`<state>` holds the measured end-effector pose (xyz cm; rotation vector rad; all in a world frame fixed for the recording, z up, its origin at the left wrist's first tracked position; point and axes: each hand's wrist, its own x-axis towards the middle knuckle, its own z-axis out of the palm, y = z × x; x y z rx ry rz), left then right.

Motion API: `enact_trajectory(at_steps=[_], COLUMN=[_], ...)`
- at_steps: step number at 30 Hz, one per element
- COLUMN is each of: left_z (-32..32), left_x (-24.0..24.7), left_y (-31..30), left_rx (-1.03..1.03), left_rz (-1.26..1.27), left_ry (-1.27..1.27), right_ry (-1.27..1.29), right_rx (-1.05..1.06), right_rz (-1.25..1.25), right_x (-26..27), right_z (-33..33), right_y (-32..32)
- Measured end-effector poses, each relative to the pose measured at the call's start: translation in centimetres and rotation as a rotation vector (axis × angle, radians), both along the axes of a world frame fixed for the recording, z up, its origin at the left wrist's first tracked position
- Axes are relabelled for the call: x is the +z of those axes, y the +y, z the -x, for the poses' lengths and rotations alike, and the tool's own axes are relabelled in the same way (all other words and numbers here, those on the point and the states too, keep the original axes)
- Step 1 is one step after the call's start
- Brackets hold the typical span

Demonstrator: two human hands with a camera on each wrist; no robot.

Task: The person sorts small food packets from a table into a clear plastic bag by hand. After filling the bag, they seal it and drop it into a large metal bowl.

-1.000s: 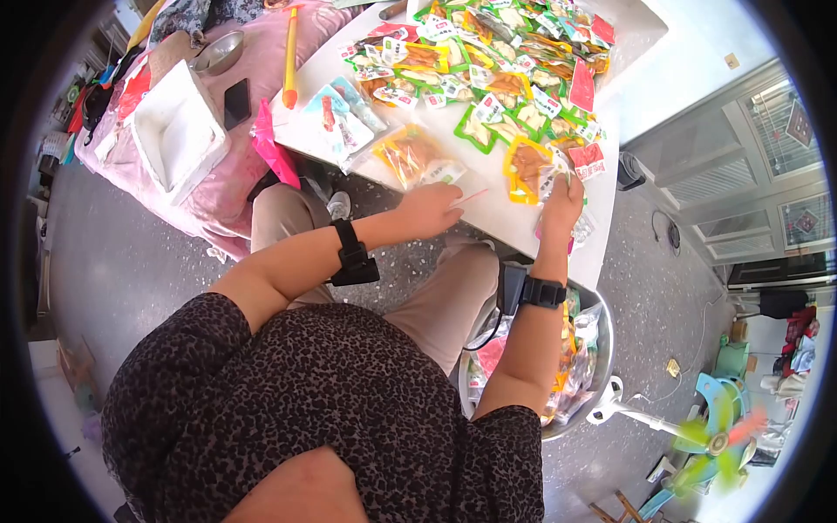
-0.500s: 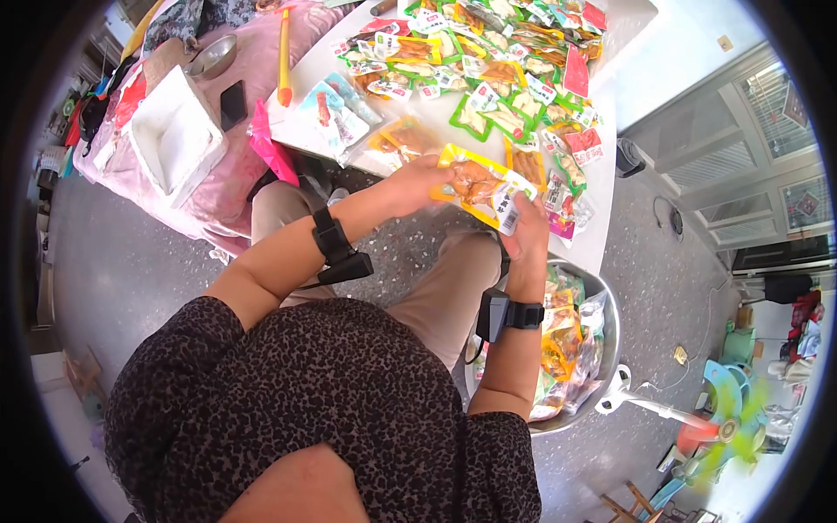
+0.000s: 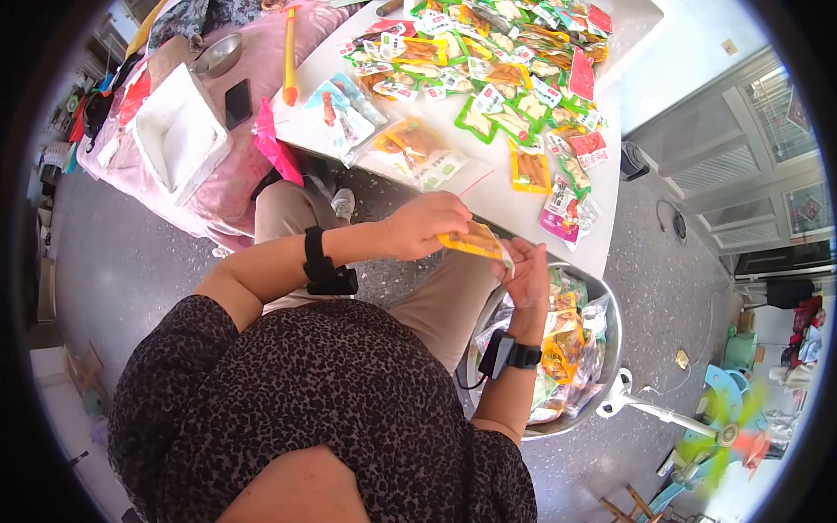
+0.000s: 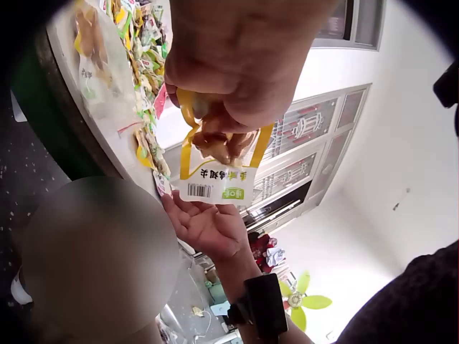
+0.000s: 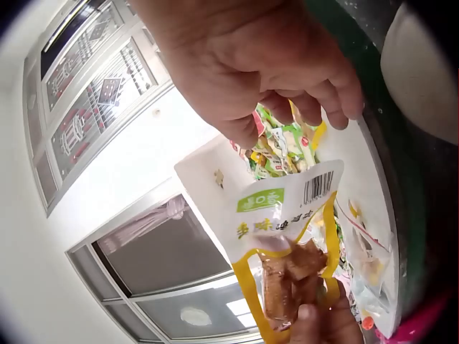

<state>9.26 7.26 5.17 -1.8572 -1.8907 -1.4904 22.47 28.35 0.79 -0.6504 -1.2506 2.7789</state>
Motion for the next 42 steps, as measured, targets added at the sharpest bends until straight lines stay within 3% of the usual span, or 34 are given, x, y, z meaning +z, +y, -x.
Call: enact_trajectory(at_steps=[3, 7, 8, 12, 16, 20, 23, 25, 28, 37, 42], left_z=[-0.7, -1.3, -1.3, -2.1, -2.0, -1.1, -0.2, 0.2, 1.2, 1.9, 2.3], left_x=[-0.2, 0.6, 0.4, -1.0, -0.8, -1.6, -2.0, -1.7, -2.7, -2.6, -3.3], left_y=[-0.2, -0.5, -0.4, -0.8, -1.7, -2.2, -1.7, -1.1, 0.4, 2.4, 2.3], left_rx=[-0.041, -0.004, -0.026, -0.092, -0.097, -0.13, 0.039, 0.197, 0.446, 0.536, 0.533], left_rz=[-0.041, -0.114, -0.112, -0.114, -0.02, 0.08, 0.083, 0.026, 0.108, 0.658, 0.735], left_ry=[0.161, 0.341, 0.344, 0.369, 0.404, 0.475, 0.446, 0.361, 0.171, 0.065, -0.068], right_ry=[0.128, 0.028, 0.127, 0.161, 0.154, -0.023, 0.066, 0.16, 0.135, 0.059, 0.093], right_rx=[0.188, -0.109, -0.04, -0.024, -0.058, -0.027, -0.253, -0.252, -0.323, -0.489, -0.464], right_rz=[0.208, 0.494, 0.609, 0.573, 0.255, -0.813, -0.244, -0.028, -0.084, -0.213, -0.177], right_x=[-1.7, -2.3, -3.2, 0.0, -0.5, -1.2, -0.1, 0.8, 0.9, 0.2, 0.0], right_z=[-0.9, -1.6, -2.0, -2.2, -1.6, -1.8, -1.2, -1.3, -1.0, 0.9, 1.7], right_y=[-2.1, -4.8, -4.7, -6.5, -6.2, -5.0, -5.3, -4.8, -4.1, -2.4, -2.5])
